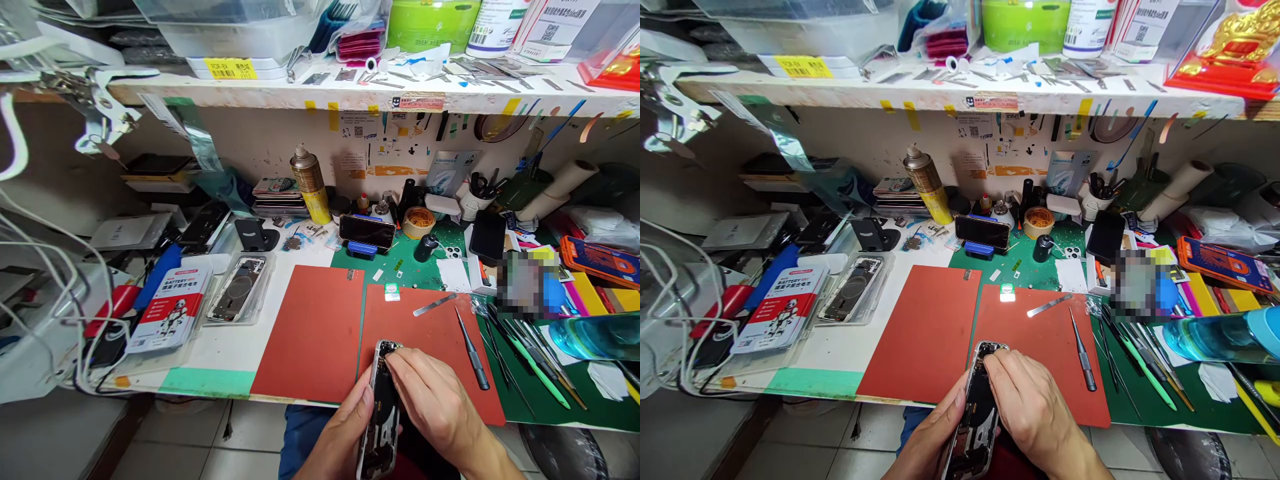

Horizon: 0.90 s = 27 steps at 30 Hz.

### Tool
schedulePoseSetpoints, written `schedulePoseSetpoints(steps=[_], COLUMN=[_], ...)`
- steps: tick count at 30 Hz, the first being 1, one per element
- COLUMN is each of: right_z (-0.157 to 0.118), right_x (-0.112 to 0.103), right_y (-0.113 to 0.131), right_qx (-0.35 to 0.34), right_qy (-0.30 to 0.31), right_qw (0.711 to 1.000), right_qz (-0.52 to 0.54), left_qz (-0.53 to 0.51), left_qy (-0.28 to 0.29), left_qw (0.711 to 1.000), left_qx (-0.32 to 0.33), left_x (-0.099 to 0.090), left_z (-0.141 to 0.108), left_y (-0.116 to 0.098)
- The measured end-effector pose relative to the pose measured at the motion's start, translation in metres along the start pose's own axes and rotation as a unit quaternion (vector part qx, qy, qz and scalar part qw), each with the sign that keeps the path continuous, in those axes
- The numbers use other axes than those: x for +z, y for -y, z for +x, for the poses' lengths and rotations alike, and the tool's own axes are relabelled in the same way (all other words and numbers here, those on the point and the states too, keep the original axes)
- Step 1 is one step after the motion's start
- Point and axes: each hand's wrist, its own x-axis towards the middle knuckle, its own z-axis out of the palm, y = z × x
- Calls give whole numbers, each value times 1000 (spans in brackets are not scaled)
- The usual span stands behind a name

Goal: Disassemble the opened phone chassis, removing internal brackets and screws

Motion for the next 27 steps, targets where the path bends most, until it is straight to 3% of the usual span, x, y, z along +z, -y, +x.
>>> schedulePoseSetpoints(steps=[14, 27], right_z=[9, 4], right_x=[-6, 8], right_y=[2, 6], right_qx=[-52, -28], right_qy=[19, -24], right_qw=[994, 998], right_qz=[-94, -53], left_qz=[-1, -33], left_qy=[37, 59], left_qw=[998, 996], left_qx=[48, 59], left_x=[3, -4], left_z=[1, 5], left_y=[-4, 5])
